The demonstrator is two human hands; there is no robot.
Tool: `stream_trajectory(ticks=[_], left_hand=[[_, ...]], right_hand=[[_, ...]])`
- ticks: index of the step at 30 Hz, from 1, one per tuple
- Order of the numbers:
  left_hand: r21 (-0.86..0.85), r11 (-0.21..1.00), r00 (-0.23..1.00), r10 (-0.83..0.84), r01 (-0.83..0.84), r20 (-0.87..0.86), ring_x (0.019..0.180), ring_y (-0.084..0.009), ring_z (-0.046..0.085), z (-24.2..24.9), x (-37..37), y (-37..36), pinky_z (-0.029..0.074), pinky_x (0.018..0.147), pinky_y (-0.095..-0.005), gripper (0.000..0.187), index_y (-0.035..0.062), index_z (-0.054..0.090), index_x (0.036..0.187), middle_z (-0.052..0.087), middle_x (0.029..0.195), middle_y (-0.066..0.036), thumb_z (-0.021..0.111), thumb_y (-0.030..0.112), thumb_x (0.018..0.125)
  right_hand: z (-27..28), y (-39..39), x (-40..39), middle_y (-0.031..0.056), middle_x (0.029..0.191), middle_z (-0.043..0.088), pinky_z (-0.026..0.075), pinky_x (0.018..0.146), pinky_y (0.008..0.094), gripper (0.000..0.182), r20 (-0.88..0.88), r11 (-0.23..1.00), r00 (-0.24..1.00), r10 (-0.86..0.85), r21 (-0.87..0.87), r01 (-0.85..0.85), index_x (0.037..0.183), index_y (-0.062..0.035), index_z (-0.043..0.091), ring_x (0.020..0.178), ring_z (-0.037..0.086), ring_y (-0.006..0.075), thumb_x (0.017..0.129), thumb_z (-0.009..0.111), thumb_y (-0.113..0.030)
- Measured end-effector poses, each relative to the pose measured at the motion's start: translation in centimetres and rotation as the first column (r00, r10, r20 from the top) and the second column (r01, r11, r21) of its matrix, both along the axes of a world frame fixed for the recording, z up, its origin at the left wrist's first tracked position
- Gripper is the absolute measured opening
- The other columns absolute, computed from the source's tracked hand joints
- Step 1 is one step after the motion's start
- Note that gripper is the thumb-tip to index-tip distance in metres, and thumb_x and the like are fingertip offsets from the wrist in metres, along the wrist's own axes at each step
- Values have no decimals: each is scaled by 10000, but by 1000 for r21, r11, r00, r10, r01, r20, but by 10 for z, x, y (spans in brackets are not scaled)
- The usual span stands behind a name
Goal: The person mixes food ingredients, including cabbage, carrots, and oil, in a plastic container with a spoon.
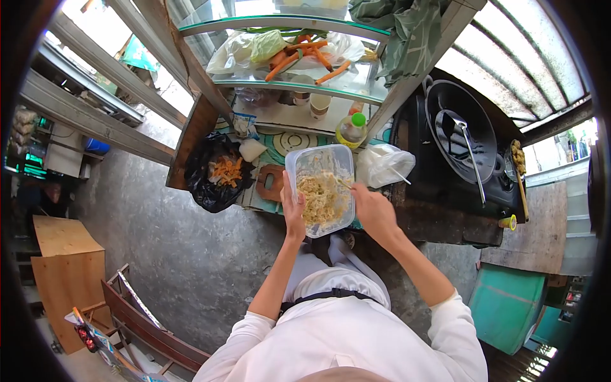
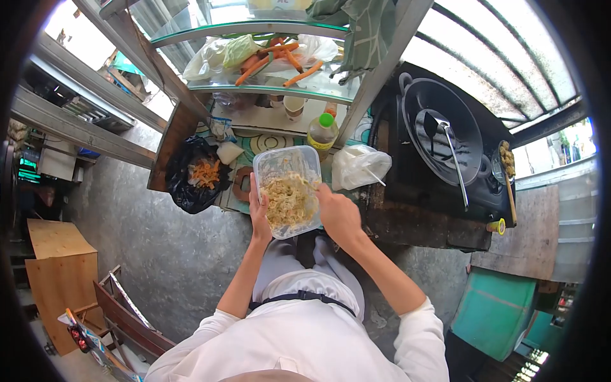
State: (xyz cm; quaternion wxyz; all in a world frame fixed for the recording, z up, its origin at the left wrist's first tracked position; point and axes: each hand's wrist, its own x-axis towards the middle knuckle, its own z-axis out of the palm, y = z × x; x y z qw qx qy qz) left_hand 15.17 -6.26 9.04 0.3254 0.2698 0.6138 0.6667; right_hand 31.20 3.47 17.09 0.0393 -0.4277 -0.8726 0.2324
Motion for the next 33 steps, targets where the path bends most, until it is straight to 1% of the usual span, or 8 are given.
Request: stream_trajectory(ticks=[4,7,14,22,25,28,29,33], left_hand=[[116,993,989,5,-22,146,926,-94,387,-7,2,7,361,729,-210,681,124,190,1484,361,1292,-26,484,394,932],[148,988,994,36,-52,107,838,-75,364,3,2,7,337,672,-194,672,127,205,1481,371,1262,-2,500,373,930],[250,966,987,18,-58,158,848,-68,367,10,-2,12,330,653,-180,657,134,211,1482,365,1270,11,509,335,932],[175,984,995,54,-38,-85,1169,-215,373,-4,-2,13,279,998,-321,683,92,219,1473,355,1320,-96,492,390,922],[154,988,998,6,5,-70,1239,-243,325,8,0,14,221,1046,-346,694,80,221,1470,350,1328,-117,493,396,916],[143,989,998,-28,36,-55,1235,-229,328,9,-4,12,243,1030,-330,701,84,225,1470,348,1335,-112,503,400,910],[140,989,999,-30,34,-33,1230,-221,331,8,-4,9,255,1019,-321,702,87,226,1471,348,1338,-107,506,401,908],[167,985,995,25,-41,96,1229,-189,324,7,3,2,286,984,-291,699,102,221,1475,333,1370,-82,507,400,911]], right_hand=[[-7,-50,-12,189,655,624,520,515,438,234,196,992,975,108,36,-117,1063,-56,528,597,643,349,838,484,-105],[-2,-51,-1,168,639,617,508,515,444,339,109,991,986,129,31,-133,1127,-89,530,589,637,341,794,492,-44],[-4,-34,0,128,654,616,523,490,393,387,279,969,956,87,201,-147,1175,-74,525,564,644,304,788,515,-79],[12,-12,11,153,729,646,529,501,384,239,263,975,963,62,191,-115,1019,-59,540,627,667,294,782,551,-85],[-8,-13,10,206,757,645,534,561,419,232,345,997,936,74,-3,-78,995,-11,555,692,665,339,772,560,-74],[-19,-32,18,252,769,633,522,655,467,196,192,964,977,96,-263,-44,948,20,579,763,641,409,772,548,-61],[-18,-35,19,267,801,630,492,747,478,195,97,920,995,-35,-385,70,910,49,619,830,615,439,794,504,-59],[-30,-34,22,238,878,649,481,784,422,221,-99,843,993,-71,-538,6,902,48,654,861,622,398,826,489,-78]])
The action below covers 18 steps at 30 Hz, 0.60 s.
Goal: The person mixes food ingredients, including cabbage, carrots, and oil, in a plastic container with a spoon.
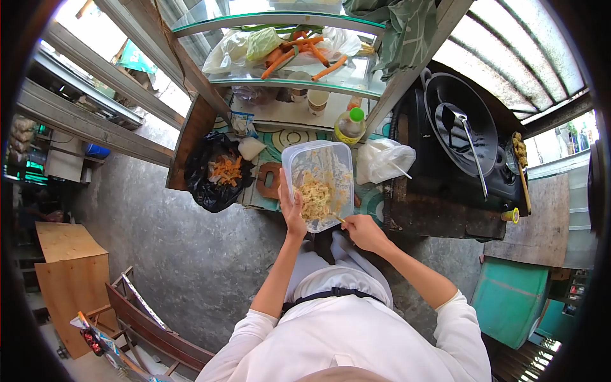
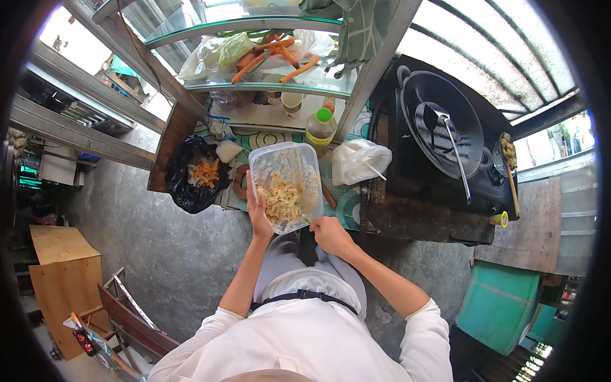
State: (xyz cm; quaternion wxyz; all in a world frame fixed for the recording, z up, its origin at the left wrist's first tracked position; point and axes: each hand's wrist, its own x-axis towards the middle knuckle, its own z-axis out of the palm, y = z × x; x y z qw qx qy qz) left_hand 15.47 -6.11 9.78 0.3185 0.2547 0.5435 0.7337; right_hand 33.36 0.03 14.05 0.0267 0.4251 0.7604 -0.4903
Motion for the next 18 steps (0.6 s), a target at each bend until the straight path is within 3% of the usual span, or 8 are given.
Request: stream_trajectory(ticks=[4,7,10,12,14,16,18], left_hand=[[147,989,980,2,-32,200,1311,-224,329,-4,1,-5,306,1049,-347,685,107,173,1479,242,1479,-76,503,362,935],[80,994,997,77,-76,-1,1271,-176,295,-20,-5,-3,284,1001,-300,677,130,163,1489,188,1501,-59,455,404,944],[52,995,996,91,-90,-5,1329,-188,247,-28,-2,-5,242,1049,-319,676,123,145,1491,164,1517,-61,439,408,953],[60,996,984,60,-71,166,1352,-197,221,-29,-1,-7,202,1074,-322,683,105,145,1488,179,1514,-70,437,415,954],[91,993,957,52,-81,285,1294,-204,297,-29,0,-11,261,1038,-332,652,86,181,1458,263,1444,-80,439,413,956],[139,983,931,60,-117,361,1154,-208,476,-21,5,-12,419,941,-349,587,67,254,1401,418,1306,-92,445,404,960],[130,984,940,75,-125,333,1148,-209,481,-20,7,-12,424,936,-354,586,72,254,1402,426,1294,-89,447,405,959]], right_hand=[[4,-3,-14,223,894,658,477,785,368,233,-65,991,998,-26,-136,17,927,47,660,865,633,358,847,504,-106],[8,-3,-17,195,837,664,470,735,333,232,-73,967,992,-99,-241,79,942,42,661,784,632,280,868,521,-127],[9,-2,-17,146,753,643,448,665,306,226,-37,930,987,-155,-342,133,941,37,665,680,573,190,882,535,-139],[9,-1,-13,115,705,616,431,624,295,220,-48,921,982,-181,-359,153,935,34,666,632,524,151,885,541,-140],[8,0,-8,90,667,585,415,591,290,214,-102,932,977,-188,-332,145,929,32,668,603,482,131,884,543,-137],[13,3,-2,110,662,591,413,581,291,212,-80,948,981,-179,-279,151,925,32,665,595,491,140,889,537,-133],[25,4,0,137,659,595,411,570,292,206,-81,972,982,-172,-178,156,930,28,660,578,495,159,891,535,-130]])
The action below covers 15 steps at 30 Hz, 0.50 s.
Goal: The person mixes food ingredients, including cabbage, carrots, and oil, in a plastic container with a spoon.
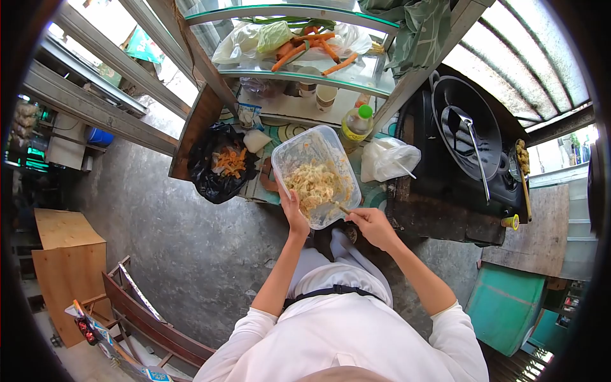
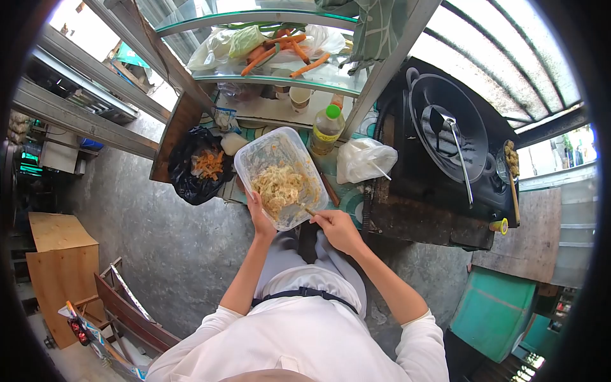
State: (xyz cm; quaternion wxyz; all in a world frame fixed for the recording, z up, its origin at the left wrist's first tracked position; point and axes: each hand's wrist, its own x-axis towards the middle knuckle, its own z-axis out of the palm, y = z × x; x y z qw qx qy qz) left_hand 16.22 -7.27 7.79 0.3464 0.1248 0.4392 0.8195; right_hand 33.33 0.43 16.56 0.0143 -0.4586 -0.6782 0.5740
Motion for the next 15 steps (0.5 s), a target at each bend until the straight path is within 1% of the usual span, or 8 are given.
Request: stream_trajectory(ticks=[1,2,5,6,9,12,15], left_hand=[[-7,1000,1000,4,-4,-14,1145,-209,483,0,2,0,427,933,-357,586,75,254,1402,430,1289,-87,448,406,959],[-11,1000,999,-14,15,29,1147,-213,485,2,3,-1,428,933,-360,587,80,256,1403,430,1290,-85,446,414,958],[-10,998,986,-59,61,155,1153,-229,488,4,6,0,431,938,-376,591,96,266,1403,430,1302,-82,434,442,954],[-8,997,978,-71,74,198,1156,-236,489,4,8,-1,430,942,-384,593,101,273,1402,429,1310,-83,427,455,952],[-12,992,943,-112,122,315,1170,-260,487,4,16,-1,424,958,-410,600,103,298,1397,433,1330,-91,405,486,949],[2,988,917,-145,155,371,1182,-277,483,8,18,0,414,971,-430,614,90,327,1386,447,1333,-100,398,508,942],[52,985,898,-171,164,405,1189,-284,481,6,13,0,410,975,-437,626,76,345,1376,459,1328,-106,401,518,937]], right_hand=[[12,1,0,154,659,596,410,563,293,201,1,997,1000,-4,77,4,937,25,657,566,494,173,891,535,-128],[22,3,0,171,658,596,408,556,294,197,2,988,1000,-9,153,9,944,22,653,553,493,186,891,536,-126],[35,8,4,221,695,599,415,547,316,203,-97,936,994,-44,343,75,978,15,638,528,524,272,893,536,-139],[45,9,4,218,705,610,446,546,363,198,-91,912,996,-16,406,52,1000,-2,627,556,576,344,887,534,-135],[44,5,5,190,694,620,472,540,419,187,20,781,995,95,619,-87,1032,-42,605,612,611,364,874,533,-113],[57,0,-1,152,659,611,475,515,457,196,221,664,964,151,699,-264,1055,-94,572,595,613,352,863,535,-103],[81,1,5,131,643,600,474,498,448,206,249,629,957,151,723,-287,1068,-111,555,564,606,337,863,538,-119]])
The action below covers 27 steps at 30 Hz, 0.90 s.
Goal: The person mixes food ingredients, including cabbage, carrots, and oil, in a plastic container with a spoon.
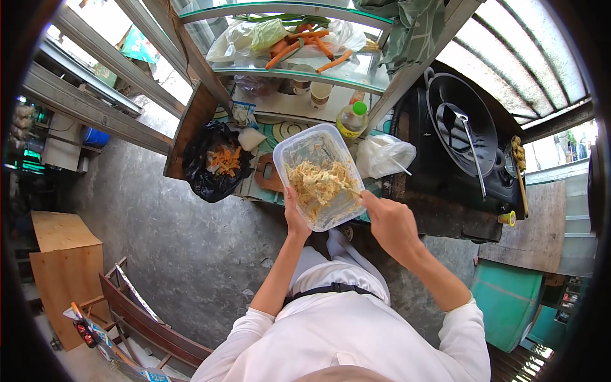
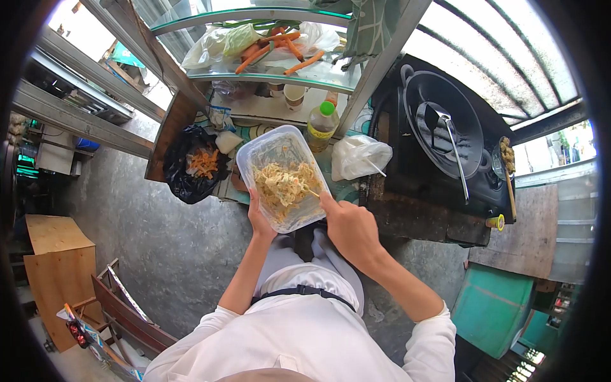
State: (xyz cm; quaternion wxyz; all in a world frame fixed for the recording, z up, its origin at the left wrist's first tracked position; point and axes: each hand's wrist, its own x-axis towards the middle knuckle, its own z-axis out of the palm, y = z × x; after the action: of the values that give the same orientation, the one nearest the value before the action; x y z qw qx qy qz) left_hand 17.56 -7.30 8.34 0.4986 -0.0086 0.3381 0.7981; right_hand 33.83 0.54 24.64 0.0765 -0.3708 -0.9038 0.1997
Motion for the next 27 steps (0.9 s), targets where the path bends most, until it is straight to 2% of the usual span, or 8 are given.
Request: stream_trajectory(ticks=[3,6,9,14,22,24,25,27], left_hand=[[1,1000,1000,2,-2,9,1186,-289,485,-2,-4,0,414,973,-436,635,71,351,1372,463,1325,-112,404,525,932],[11,1000,1000,-9,8,30,1162,-260,504,5,-5,-3,445,944,-411,614,86,302,1387,474,1287,-98,405,499,944],[14,999,998,-51,51,40,1160,-279,507,5,-2,-6,444,947,-425,629,71,327,1378,471,1301,-118,405,513,937],[-14,992,992,-126,126,4,1152,-309,519,-17,11,-3,447,950,-456,641,50,344,1371,469,1313,-155,393,519,937],[-39,996,994,-84,82,-64,1117,-280,544,-6,6,-9,490,897,-417,604,61,329,1368,487,1275,-134,433,475,940],[-48,998,996,-49,46,-76,1111,-272,546,-12,4,-11,492,894,-412,598,62,319,1371,489,1268,-127,437,462,943],[-12,995,988,-103,102,-112,1142,-205,510,-13,-3,-14,458,923,-369,560,84,296,1384,470,1265,-77,437,418,958],[-61,995,981,-84,74,-173,1148,-200,501,-30,-10,-19,445,936,-359,583,84,287,1401,461,1277,-73,446,421,953]], right_hand=[[19,4,6,121,619,590,469,486,437,195,-93,999,996,10,39,-7,1038,-115,556,548,598,336,845,535,-110],[54,8,3,143,693,634,473,518,405,171,120,1000,993,0,-7,1,977,-101,608,620,627,323,812,566,-84],[32,16,-2,147,689,641,488,540,415,136,354,994,930,100,2,-108,913,-96,631,617,637,317,808,545,-108],[-30,20,-31,161,699,653,519,570,411,121,375,992,921,107,21,-123,815,-58,649,650,663,304,754,563,-118],[26,25,-19,173,755,667,533,626,422,146,422,974,889,180,-202,-102,769,-44,691,726,670,328,720,577,-122],[-36,14,-22,175,737,651,503,642,460,181,449,978,877,170,-186,-94,838,-108,689,713,643,355,794,536,-195],[-52,17,-22,175,740,651,505,642,460,179,426,978,894,141,-201,-58,837,-106,689,717,644,358,795,538,-193],[-54,21,-24,183,755,657,518,636,448,177,417,980,902,114,-199,-32,823,-77,692,722,653,355,780,544,-166]])
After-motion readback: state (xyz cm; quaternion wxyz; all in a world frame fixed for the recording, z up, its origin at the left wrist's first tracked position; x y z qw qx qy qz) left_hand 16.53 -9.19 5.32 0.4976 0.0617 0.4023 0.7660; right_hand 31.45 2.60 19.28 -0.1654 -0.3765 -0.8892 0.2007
